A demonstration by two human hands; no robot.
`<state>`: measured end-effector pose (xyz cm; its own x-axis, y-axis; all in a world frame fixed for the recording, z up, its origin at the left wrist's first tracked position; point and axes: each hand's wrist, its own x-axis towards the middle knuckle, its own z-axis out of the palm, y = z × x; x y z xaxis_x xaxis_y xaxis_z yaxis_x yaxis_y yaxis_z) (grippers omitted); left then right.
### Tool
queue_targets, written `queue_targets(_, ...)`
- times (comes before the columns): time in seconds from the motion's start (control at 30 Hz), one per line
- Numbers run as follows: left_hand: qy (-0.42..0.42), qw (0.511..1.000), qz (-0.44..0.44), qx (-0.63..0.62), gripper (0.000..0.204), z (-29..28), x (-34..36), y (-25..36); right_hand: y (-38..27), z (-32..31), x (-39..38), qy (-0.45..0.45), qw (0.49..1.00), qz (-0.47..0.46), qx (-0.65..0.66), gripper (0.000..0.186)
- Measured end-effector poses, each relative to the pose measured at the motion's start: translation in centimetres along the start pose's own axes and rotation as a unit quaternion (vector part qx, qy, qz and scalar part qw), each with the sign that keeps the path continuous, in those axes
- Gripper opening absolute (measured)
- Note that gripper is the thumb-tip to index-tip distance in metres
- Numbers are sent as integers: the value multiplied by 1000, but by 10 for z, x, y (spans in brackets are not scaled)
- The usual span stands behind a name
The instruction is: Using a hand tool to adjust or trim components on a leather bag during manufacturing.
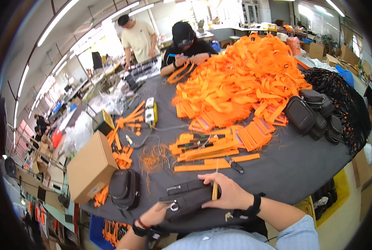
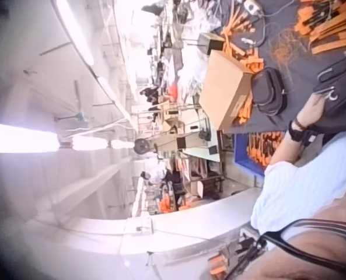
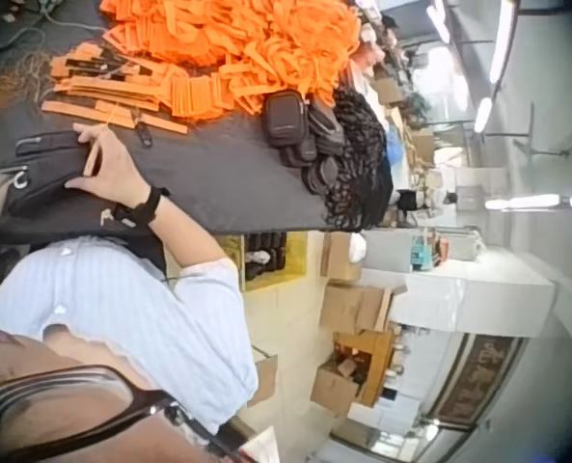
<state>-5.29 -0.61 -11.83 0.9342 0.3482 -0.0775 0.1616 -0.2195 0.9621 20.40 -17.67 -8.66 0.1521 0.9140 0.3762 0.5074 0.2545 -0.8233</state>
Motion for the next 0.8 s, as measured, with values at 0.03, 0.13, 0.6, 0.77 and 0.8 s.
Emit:
queue_targets(0.03, -49, 993, -83, 69, 28, -13, -8, 19, 6, 1, 1, -19, 999, 5, 30, 60)
queue_targets(0.13, 71, 985, -65, 144, 17, -41, -30, 47, 11, -1, -7, 13, 1000, 1, 24, 57)
queue_targets(0.6, 151, 952, 169, 207, 55, -7, 1, 16, 19, 13, -27, 16, 998, -59, 9, 56)
queue_targets(0.77, 262, 903, 243, 237, 47, 5, 21, -5, 20, 16, -26, 23, 998, -57, 6, 56)
queue_targets(0.8, 284, 899, 250, 219, 43, 9, 24, -9, 20, 17, -26, 27, 998, -55, 7, 56)
